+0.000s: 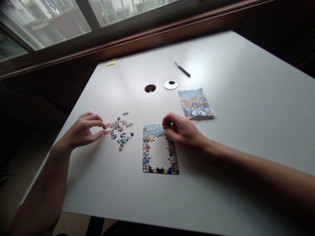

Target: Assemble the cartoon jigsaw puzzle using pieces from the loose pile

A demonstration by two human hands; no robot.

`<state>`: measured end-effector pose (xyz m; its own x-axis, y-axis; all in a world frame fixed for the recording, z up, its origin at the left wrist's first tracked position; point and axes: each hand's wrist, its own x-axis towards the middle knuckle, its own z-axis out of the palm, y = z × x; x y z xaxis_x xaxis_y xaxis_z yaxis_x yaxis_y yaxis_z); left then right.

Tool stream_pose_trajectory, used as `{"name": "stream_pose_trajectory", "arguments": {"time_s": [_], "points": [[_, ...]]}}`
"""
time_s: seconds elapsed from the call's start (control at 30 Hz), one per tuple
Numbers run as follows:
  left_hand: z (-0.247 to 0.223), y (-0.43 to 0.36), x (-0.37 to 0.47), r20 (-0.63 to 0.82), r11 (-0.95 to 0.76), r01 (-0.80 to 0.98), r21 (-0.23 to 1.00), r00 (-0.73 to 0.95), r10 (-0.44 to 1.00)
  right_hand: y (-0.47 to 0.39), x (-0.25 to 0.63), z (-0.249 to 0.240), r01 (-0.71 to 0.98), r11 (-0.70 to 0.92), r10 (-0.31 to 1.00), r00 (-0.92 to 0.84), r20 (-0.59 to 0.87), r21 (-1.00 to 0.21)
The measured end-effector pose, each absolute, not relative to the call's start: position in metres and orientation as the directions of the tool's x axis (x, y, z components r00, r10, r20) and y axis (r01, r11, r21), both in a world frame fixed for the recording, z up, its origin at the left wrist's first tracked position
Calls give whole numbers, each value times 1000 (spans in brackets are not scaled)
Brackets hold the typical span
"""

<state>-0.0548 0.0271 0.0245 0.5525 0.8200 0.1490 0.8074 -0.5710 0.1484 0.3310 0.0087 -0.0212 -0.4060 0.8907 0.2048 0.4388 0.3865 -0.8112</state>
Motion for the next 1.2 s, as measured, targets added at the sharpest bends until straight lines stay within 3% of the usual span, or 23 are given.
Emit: {"name": "stream_pose_trajectory", "arguments": {"time_s": [0.43,0.87,1.03,1.2], "points": [[23,24,-52,-9,-524,830,192,535,845,10,332,-22,446,387,891,-406,203,-807],[25,25,-55,-4,-528,816,235,544,839,9,330,-21,439,401,887,-407,221,-804],[27,26,-59,-128,-465,831,305,519,845,10,330,-21,430,408,882,-412,227,-805],[28,24,-60,-140,-453,799,396,540,830,9,329,-23,436,446,868,-424,259,-782]]}}
